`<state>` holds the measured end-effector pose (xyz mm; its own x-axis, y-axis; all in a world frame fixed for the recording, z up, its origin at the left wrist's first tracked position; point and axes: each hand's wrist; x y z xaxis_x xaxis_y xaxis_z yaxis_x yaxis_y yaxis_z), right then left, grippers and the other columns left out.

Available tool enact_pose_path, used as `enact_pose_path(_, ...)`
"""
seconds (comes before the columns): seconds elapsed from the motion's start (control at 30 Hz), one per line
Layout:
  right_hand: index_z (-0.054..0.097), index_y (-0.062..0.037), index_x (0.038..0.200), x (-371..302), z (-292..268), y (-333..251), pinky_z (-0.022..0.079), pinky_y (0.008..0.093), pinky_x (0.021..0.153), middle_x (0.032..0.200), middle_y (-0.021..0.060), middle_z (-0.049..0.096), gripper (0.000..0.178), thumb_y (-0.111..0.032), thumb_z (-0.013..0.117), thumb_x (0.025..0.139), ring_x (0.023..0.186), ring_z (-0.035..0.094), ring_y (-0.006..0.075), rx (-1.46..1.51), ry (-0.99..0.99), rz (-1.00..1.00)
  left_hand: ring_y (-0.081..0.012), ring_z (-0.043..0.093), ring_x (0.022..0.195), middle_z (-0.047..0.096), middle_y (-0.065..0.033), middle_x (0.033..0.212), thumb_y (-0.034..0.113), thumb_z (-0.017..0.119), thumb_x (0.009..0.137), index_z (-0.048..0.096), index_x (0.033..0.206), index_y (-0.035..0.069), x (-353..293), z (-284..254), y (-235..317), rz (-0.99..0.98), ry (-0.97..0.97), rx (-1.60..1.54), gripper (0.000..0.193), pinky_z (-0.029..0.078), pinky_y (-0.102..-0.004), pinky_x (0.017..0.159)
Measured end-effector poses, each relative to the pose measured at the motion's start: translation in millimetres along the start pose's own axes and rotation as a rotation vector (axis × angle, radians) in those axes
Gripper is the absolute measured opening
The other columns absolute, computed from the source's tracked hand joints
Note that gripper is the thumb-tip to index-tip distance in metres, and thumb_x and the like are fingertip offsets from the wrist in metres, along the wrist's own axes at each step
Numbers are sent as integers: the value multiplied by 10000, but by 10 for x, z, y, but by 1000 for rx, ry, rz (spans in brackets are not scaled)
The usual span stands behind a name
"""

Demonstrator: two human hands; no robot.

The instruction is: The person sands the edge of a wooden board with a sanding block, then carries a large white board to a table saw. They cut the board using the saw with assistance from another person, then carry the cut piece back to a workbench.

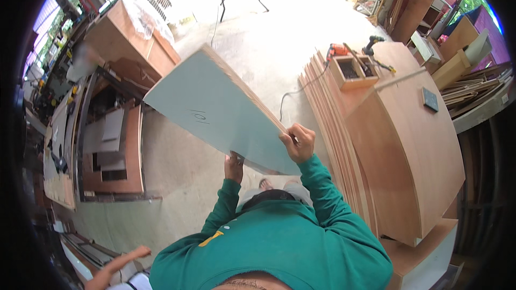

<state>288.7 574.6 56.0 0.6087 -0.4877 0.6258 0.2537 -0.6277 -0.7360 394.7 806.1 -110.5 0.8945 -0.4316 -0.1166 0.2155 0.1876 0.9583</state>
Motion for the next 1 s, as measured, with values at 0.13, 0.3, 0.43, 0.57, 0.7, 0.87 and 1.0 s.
enact_pose_path(0.13, 491, -8, 657, 596, 247, 481, 320, 305, 441, 558, 69, 439, 375, -248, 658, 893, 461, 423, 140, 7, 113, 14, -192, 528, 1078, 557, -117, 1187, 379, 619, 946, 412, 1261, -21, 997, 119, 260, -55, 49, -187, 550, 425, -332, 938)
enact_pose_path(0.3, 487, -15, 669, 1243, 608, 1440, 306, 295, 458, 578, 69, 429, 461, -376, 599, 934, 494, 414, 137, -4, 207, 41, -208, 532, 1118, 551, -128, 1221, 463, 689, 876, 401, 1282, -13, 2195, 275, 379, -44, 81, -33, 689, 433, -350, 939)
enact_pose_path(0.43, 622, 23, 817, 2223, 822, 2581, 330, 259, 505, 635, -7, 492, 520, -461, 516, 976, 569, 445, 92, 73, 321, 173, -161, 567, 864, 601, -80, 974, 276, 774, 822, 492, 1068, 26, 3131, 736, 669, -16, 206, 132, 450, 483, -308, 777)
enact_pose_path(0.57, 658, 28, 985, 3344, 1048, 3559, 433, 247, 621, 784, -11, 583, 600, -541, 466, 980, 690, 534, 108, 298, 410, 476, -101, 551, 792, 601, -42, 915, 287, 706, 895, 513, 1049, 21, 4069, 1243, 1312, 174, 116, 259, 362, 473, -259, 715)
enact_pose_path(0.7, 598, 9, 1181, 4251, 1348, 4133, 504, 301, 820, 1064, 58, 625, 645, -582, 449, 969, 930, 590, 165, 458, 457, 706, -23, 467, 726, 544, 32, 819, 221, 603, 974, 547, 1081, 22, 4879, 1474, 2121, 46, -126, 105, 233, 405, -192, 646)
enact_pose_path(0.87, 404, -19, 1416, 4867, 2139, 4819, 440, 372, 1018, 1351, 106, 512, 701, -577, 361, 993, 1198, 513, 243, 916, 456, 794, -62, 573, 826, 643, -38, 879, 190, 584, 979, 621, 1130, 4, 5969, 1626, 2775, -35, -285, 61, 242, 478, -217, 703)
enact_pose_path(1.0, 293, -66, 1485, 5200, 2682, 5280, 397, 389, 1066, 1436, 99, 432, 696, -573, 279, 1009, 1272, 452, 264, 986, 458, 734, -91, 596, 885, 658, -68, 990, 131, 550, 985, 574, 1243, -18, 6971, 1506, 3102, -50, -469, 163, 299, 494, -240, 768)
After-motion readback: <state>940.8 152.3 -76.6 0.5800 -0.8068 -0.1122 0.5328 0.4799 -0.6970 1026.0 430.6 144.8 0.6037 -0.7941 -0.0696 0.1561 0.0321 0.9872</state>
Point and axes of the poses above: each hand's wrist, its own x-axis towards the middle knuckle, its own z-axis out of the palm, y = z × x
